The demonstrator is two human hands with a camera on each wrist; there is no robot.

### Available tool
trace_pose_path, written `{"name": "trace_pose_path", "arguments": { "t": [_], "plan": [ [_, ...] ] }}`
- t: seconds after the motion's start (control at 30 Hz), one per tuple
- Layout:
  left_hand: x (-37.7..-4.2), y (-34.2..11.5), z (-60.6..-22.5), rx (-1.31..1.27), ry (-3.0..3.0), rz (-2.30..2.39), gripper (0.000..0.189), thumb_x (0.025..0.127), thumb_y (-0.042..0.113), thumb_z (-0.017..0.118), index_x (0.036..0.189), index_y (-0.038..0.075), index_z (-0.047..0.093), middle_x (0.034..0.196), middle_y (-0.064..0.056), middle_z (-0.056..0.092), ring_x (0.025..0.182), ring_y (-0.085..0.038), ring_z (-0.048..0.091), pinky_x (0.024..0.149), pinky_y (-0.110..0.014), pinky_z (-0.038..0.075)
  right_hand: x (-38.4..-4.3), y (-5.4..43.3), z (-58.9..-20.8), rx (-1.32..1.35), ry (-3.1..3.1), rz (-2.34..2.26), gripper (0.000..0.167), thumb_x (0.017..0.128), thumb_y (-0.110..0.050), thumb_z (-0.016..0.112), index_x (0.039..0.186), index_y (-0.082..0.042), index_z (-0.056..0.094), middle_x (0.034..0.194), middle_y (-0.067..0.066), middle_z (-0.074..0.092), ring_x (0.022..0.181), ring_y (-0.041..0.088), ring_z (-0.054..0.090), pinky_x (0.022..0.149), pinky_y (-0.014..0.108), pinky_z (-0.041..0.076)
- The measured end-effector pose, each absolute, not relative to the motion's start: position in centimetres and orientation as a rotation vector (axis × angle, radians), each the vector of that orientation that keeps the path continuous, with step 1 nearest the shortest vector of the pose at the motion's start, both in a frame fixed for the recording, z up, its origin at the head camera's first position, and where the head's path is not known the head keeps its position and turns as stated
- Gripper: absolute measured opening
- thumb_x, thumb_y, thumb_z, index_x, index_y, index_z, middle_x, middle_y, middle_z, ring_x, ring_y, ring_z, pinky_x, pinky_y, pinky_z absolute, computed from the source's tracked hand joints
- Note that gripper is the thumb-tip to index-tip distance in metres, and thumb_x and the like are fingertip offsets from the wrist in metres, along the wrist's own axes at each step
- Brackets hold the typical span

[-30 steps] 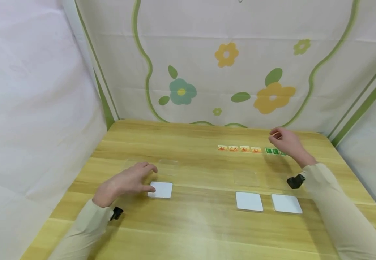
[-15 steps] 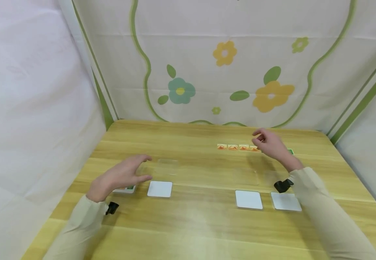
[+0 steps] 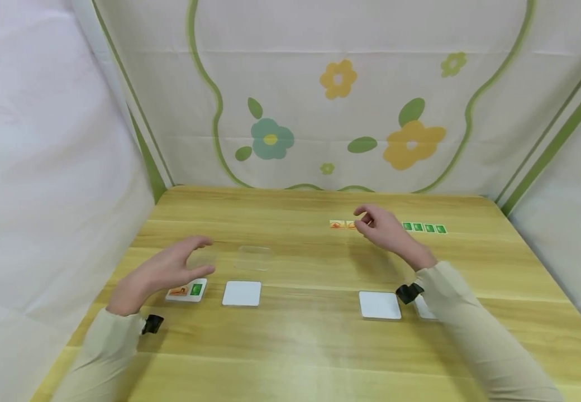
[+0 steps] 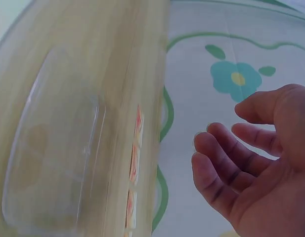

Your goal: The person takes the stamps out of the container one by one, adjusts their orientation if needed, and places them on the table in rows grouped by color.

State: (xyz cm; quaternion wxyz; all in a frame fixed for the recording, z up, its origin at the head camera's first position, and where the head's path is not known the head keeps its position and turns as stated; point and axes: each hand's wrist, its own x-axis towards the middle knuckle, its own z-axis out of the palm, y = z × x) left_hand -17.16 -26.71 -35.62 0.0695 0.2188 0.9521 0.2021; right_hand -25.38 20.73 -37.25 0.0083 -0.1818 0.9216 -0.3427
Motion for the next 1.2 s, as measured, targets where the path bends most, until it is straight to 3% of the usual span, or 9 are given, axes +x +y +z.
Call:
{"name": "trace_pose_path", "arguments": {
  "t": [0.4,0.77,1.2],
  "plan": [
    [-17.5,-28.7,-36.6,0.590,2.862,0.656,0.064,0.094,0.045,0.063,0.136,0.000,0.049,0.138,-0.021,0.054,0.127,-0.042,0.050,0.100,-0.057,0.042,-23.5,14.9,-37.0,-0.793,2.838,-1.080,0.023,0.096,-0.016,0.058,0.113,-0.002,0.063,0.092,0.008,0.068,0.076,0.016,0.061,0.067,0.030,0.051],
    [-16.3,-32.4,-36.7,0.600,2.902,0.630,0.051,0.091,0.036,0.069,0.127,0.002,0.058,0.133,-0.026,0.057,0.123,-0.048,0.050,0.097,-0.061,0.041,-23.4,9.0,-36.1,-0.865,2.737,-1.028,0.020,0.098,-0.020,0.056,0.113,-0.007,0.062,0.093,0.005,0.067,0.074,0.014,0.060,0.065,0.027,0.050],
    [-14.9,-33.9,-38.4,0.548,2.824,0.630,0.061,0.080,0.041,0.079,0.128,0.008,0.058,0.135,-0.032,0.047,0.123,-0.052,0.045,0.094,-0.067,0.039,-22.0,1.6,-37.5,-1.072,2.577,-0.975,0.021,0.098,-0.020,0.053,0.111,-0.007,0.064,0.094,0.000,0.068,0.077,0.008,0.060,0.069,0.021,0.049]
  ]
}}
